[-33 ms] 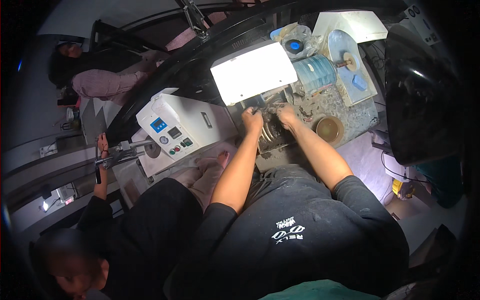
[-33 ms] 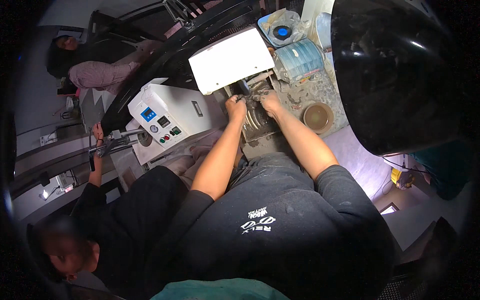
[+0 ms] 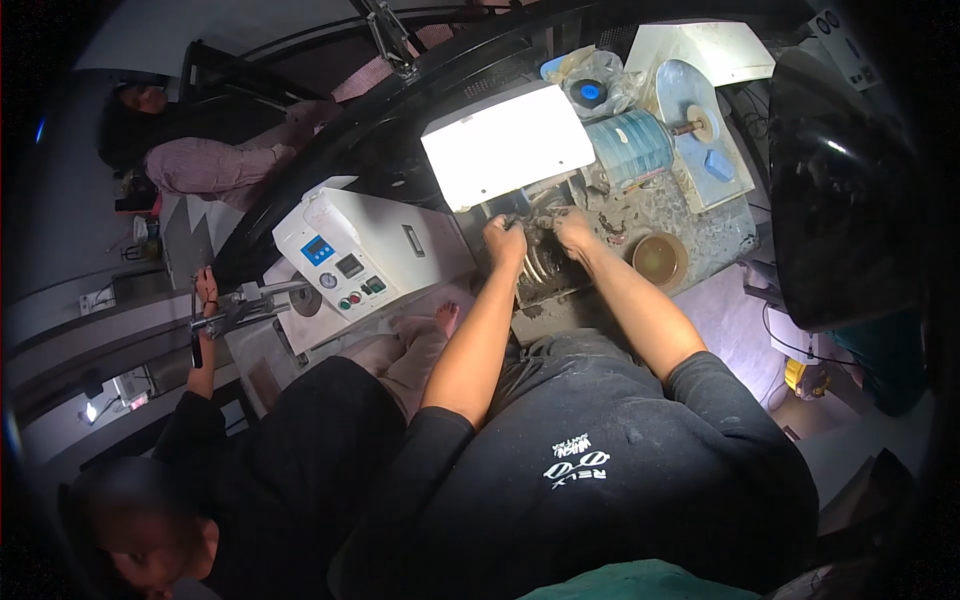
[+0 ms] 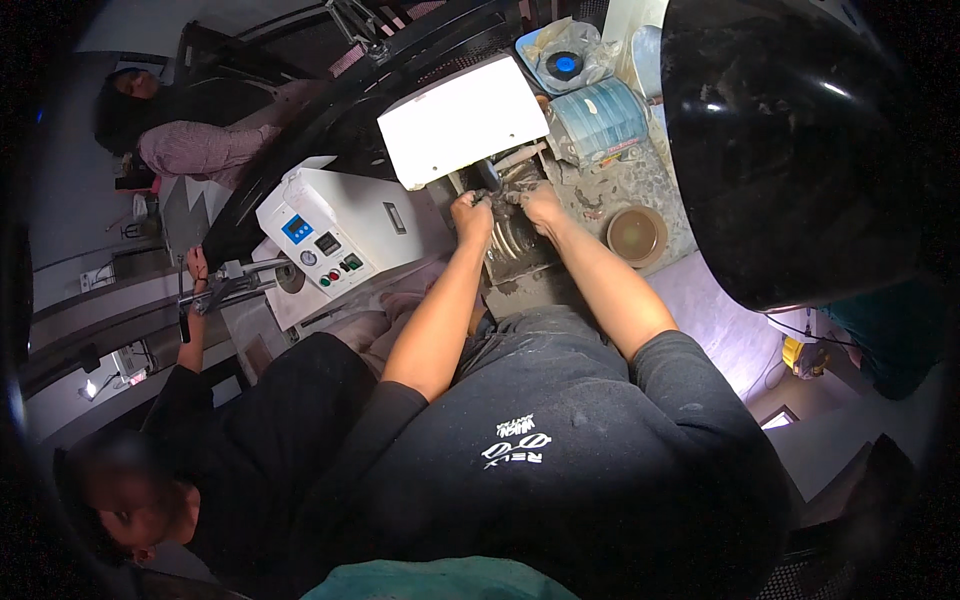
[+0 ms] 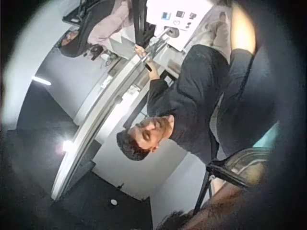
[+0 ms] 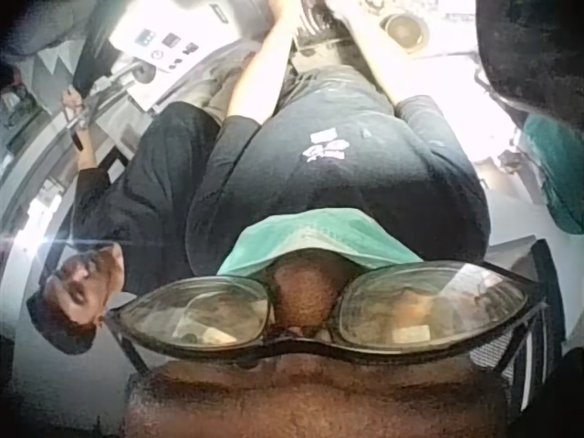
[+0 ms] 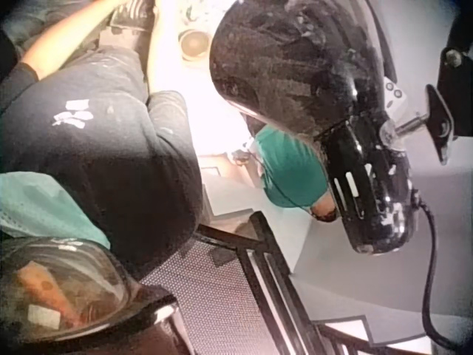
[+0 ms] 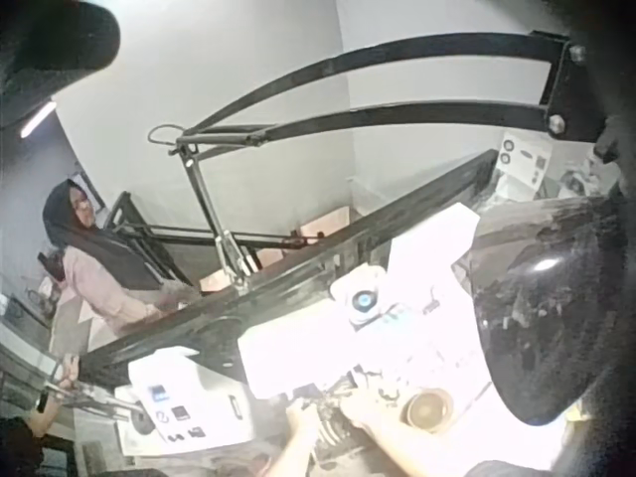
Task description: The person polishes dentures by applying compound and holding the dental prosthetics against a rotating polishing wheel by hand.
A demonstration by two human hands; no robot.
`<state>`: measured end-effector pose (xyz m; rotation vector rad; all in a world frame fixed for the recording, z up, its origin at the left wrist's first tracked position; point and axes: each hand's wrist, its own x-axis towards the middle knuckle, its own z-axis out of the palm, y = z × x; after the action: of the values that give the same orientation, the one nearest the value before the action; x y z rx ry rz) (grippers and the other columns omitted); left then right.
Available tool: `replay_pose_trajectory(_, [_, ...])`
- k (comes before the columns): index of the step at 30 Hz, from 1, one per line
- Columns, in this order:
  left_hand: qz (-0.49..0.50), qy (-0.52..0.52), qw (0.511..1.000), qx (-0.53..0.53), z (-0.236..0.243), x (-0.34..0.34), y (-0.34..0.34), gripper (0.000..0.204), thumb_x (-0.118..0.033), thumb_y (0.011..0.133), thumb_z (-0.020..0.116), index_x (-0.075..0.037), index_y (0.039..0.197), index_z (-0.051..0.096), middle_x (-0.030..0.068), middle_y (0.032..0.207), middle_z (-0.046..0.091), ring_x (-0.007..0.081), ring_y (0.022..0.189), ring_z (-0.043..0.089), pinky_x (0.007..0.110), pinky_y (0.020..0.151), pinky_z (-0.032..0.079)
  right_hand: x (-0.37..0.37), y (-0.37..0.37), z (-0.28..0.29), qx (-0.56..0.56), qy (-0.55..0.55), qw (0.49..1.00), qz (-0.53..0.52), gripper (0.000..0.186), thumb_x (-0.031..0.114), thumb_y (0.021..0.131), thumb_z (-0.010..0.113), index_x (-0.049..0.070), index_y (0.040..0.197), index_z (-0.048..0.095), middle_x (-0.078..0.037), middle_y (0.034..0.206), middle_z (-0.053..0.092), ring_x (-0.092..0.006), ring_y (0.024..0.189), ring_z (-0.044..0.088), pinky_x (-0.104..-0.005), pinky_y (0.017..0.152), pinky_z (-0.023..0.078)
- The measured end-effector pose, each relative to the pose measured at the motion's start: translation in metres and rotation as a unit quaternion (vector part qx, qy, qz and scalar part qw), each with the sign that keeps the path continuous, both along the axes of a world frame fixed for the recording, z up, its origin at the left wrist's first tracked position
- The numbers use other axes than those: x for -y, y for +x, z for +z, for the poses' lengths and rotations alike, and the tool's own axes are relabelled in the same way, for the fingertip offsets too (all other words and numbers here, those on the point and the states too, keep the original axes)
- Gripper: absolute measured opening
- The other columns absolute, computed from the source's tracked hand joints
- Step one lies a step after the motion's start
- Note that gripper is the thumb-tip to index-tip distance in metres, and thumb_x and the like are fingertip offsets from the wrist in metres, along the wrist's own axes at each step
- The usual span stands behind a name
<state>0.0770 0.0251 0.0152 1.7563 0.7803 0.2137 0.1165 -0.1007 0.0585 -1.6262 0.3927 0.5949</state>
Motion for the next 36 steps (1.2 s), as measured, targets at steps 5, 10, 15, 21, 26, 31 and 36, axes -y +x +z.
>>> replay_pose_trajectory(5, [-0.008, 0.052, 0.999, 0.007, 0.017, 0.009, 0.004, 0.010, -0.003, 0.071, 0.057, 0.005, 0.074, 0.062, 0.0155, 0.065, 0.062, 0.0196, 0.060, 0.059, 0.035, 0.060, 0.045, 0.006, 0.003, 0.009, -0.028, -0.014, 0.999, 0.016, 0.014, 0.005, 0.070, 0.053, -0.004, 0.078, 0.060, -0.010, 0.068, 0.058, -0.0181, 0.058, 0.050, -0.0356, 0.051, 0.041])
replay_pose_trajectory(10, [-0.021, 0.046, 0.999, -0.003, 0.005, 0.002, 0.000, 0.011, -0.005, 0.072, 0.059, 0.005, 0.076, 0.062, 0.0182, 0.069, 0.063, 0.0232, 0.063, 0.061, 0.035, 0.062, 0.045, 0.006, 0.004, -0.030, 0.015, 0.005, 1.000, 0.012, 0.012, 0.005, 0.070, 0.058, -0.005, 0.076, 0.061, -0.010, 0.068, 0.059, -0.0192, 0.059, 0.051, -0.0358, 0.053, 0.042])
replay_pose_trajectory(15, [-0.038, 0.055, 0.998, 0.001, 0.014, 0.012, 0.003, 0.012, -0.005, 0.072, 0.060, 0.006, 0.077, 0.062, 0.0182, 0.070, 0.063, 0.0230, 0.064, 0.061, 0.035, 0.062, 0.045, 0.015, 0.011, -0.059, 0.012, -0.022, 1.000, 0.019, 0.019, 0.009, 0.069, 0.063, -0.008, 0.079, 0.062, -0.013, 0.070, 0.061, -0.0208, 0.059, 0.055, -0.0371, 0.053, 0.043])
replay_pose_trajectory(21, [-0.014, 0.001, 1.000, -0.018, 0.010, 0.012, 0.001, 0.012, -0.006, 0.073, 0.060, 0.005, 0.077, 0.063, 0.0142, 0.069, 0.063, 0.0189, 0.064, 0.059, 0.034, 0.063, 0.045, 0.016, 0.012, -0.008, -0.043, -0.105, 0.991, 0.071, 0.030, 0.017, 0.069, 0.071, -0.005, 0.088, 0.065, -0.016, 0.082, 0.066, -0.0227, 0.070, 0.061, -0.0357, 0.063, 0.048])
replay_pose_trajectory(26, [0.012, -0.043, 0.998, -0.040, 0.008, 0.008, 0.001, 0.012, -0.006, 0.072, 0.060, 0.004, 0.077, 0.065, 0.0110, 0.069, 0.063, 0.0176, 0.065, 0.058, 0.034, 0.064, 0.045, 0.017, 0.006, 0.007, 0.100, -0.205, 0.966, 0.124, 0.040, 0.023, 0.075, 0.068, -0.011, 0.095, 0.059, -0.025, 0.087, 0.064, -0.0374, 0.082, 0.062, -0.0384, 0.074, 0.048])
replay_pose_trajectory(31, [0.018, -0.066, 0.996, -0.056, 0.005, 0.005, 0.002, 0.014, -0.006, 0.071, 0.059, 0.004, 0.078, 0.065, 0.0106, 0.070, 0.063, 0.0156, 0.065, 0.055, 0.033, 0.064, 0.044, 0.023, -0.004, -0.001, 0.194, -0.270, 0.873, 0.357, 0.051, 0.022, 0.076, 0.063, -0.012, 0.112, 0.049, -0.033, 0.114, 0.051, -0.0414, 0.105, 0.053, -0.0395, 0.090, 0.044])
replay_pose_trajectory(36, [0.083, -0.087, 0.991, -0.050, 0.012, 0.004, 0.007, 0.016, -0.006, 0.069, 0.058, 0.007, 0.077, 0.064, 0.0091, 0.066, 0.060, 0.0146, 0.061, 0.052, 0.034, 0.060, 0.043, 0.022, -0.033, -0.023, 0.190, -0.387, 0.663, 0.612, 0.074, 0.029, 0.082, 0.052, -0.005, 0.139, 0.020, -0.029, 0.143, 0.021, -0.0386, 0.130, 0.031, -0.0379, 0.108, 0.028])
